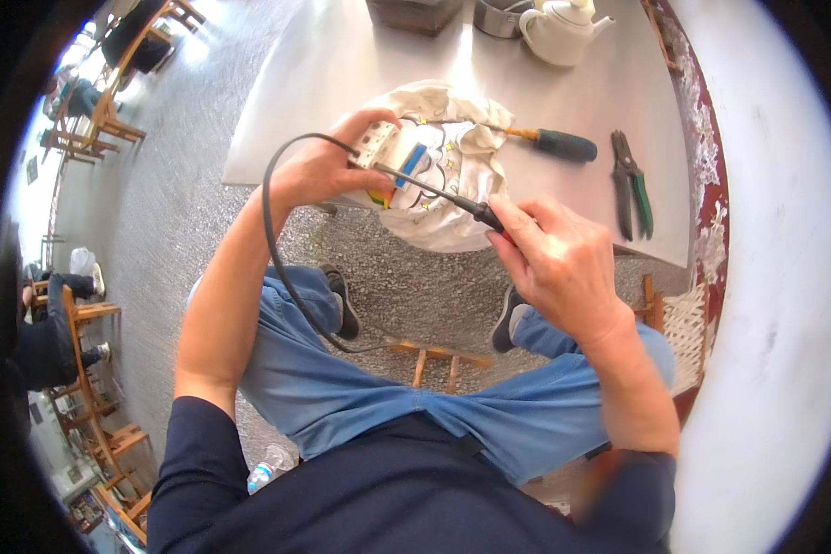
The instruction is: The person sits cross-legged on a chair and uses a screwdriver to adjust screws on a small white electrical component. They then walk to a storage area, retrieve a black cable with pliers, and return to the table to connect the cable to the component.
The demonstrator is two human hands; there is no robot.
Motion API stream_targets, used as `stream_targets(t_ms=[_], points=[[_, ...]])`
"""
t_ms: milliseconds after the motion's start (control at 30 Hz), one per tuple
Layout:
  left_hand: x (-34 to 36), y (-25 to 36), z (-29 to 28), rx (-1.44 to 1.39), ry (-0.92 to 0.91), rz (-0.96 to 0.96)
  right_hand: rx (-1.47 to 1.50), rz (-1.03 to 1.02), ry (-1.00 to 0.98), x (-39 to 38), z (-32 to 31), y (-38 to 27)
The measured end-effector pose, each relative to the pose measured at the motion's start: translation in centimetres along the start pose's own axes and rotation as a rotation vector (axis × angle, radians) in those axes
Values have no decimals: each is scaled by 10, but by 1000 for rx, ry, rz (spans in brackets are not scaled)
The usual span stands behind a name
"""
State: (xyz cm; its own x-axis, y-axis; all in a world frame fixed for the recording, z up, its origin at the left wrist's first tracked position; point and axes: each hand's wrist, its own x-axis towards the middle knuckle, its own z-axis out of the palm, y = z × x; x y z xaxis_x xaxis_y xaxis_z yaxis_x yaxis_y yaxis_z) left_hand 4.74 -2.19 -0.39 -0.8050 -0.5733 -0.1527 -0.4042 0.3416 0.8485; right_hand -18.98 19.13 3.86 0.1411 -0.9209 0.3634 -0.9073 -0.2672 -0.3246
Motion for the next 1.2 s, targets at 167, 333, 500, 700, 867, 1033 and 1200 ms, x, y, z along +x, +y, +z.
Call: stream_targets(t_ms=[167, 333, 500, 700, 867, 1033, 1200], points=[[-1, -19, -8, -38, -8, 13, 257, 73, 17, 2, 0, -2], [-4, -25, -12, -190, -11, -5, 215, -48, 153, 11, -6, -3], [-5, -25, -15, -258, 5, -20, 218, -54, 171, 16, -9, -5], [-5, -22, -15, -302, 3, -37, 252, -68, 159, 14, -8, -1], [-5, -26, -15, -278, 8, -15, 246, -82, 210, 18, -7, -4], [-5, -24, -15, -334, -23, -29, 215, -102, 200, 18, -7, -1], [-6, -21, -16, -341, -23, -37, 171, -136, 171, 20, -9, 1]])
